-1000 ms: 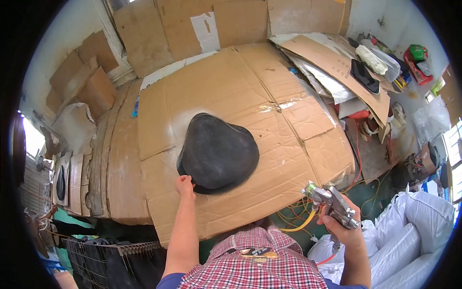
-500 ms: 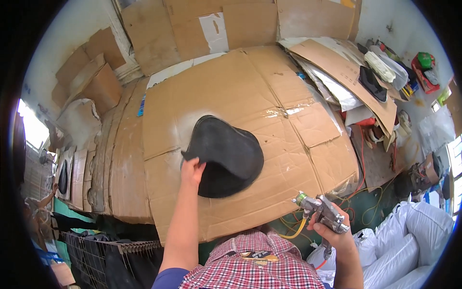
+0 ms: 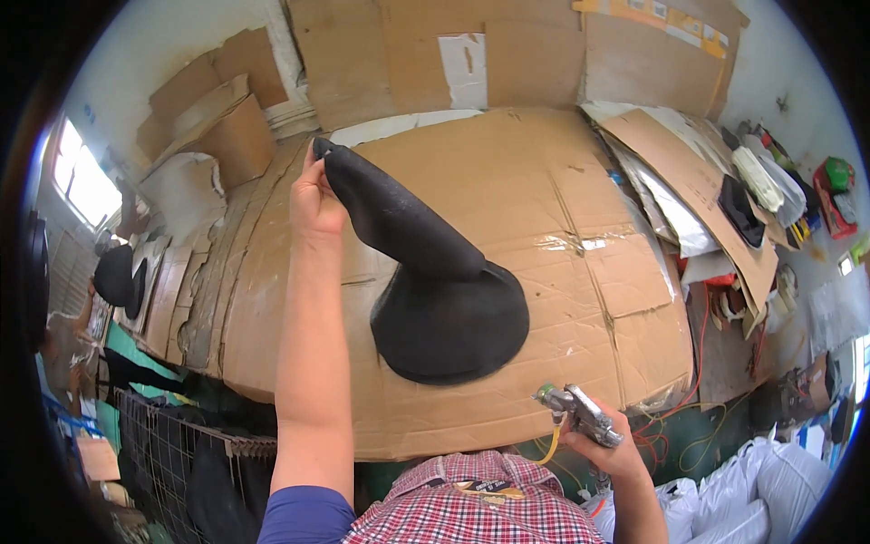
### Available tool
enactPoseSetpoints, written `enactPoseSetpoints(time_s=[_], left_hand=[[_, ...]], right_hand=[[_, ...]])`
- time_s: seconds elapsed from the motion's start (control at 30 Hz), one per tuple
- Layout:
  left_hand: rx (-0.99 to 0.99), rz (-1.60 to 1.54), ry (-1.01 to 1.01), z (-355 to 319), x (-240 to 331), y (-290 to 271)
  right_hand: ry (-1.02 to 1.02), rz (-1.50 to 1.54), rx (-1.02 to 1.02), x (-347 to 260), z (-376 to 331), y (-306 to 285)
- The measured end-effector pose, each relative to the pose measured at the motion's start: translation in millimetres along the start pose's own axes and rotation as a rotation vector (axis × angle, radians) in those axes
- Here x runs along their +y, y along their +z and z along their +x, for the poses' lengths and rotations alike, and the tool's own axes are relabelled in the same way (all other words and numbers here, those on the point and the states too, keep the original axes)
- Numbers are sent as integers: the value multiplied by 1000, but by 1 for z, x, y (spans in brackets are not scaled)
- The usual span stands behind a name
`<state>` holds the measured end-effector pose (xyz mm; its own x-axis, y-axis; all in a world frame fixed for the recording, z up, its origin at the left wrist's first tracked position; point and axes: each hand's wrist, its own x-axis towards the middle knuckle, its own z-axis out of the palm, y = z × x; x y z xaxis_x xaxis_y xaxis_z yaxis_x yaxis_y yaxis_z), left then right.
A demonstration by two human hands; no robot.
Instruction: Spray adhesive onto black material components and place them on a rack.
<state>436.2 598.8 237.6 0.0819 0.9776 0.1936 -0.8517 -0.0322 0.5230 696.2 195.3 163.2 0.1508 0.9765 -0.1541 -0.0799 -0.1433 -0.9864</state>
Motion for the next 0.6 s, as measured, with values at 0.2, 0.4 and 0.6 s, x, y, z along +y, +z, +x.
enactPoseSetpoints(time_s=[0.2,0.4,0.6], left_hand=[[-71,-201,-47,-28,101,-13],[3,-208,131,-115,204,-42],[113,-156,432,-211,291,-104]], right_hand=[[58,-27,-103,-1,23,34],[70,-25,-252,4,37,75],[80,-80,-454,11,34,128]])
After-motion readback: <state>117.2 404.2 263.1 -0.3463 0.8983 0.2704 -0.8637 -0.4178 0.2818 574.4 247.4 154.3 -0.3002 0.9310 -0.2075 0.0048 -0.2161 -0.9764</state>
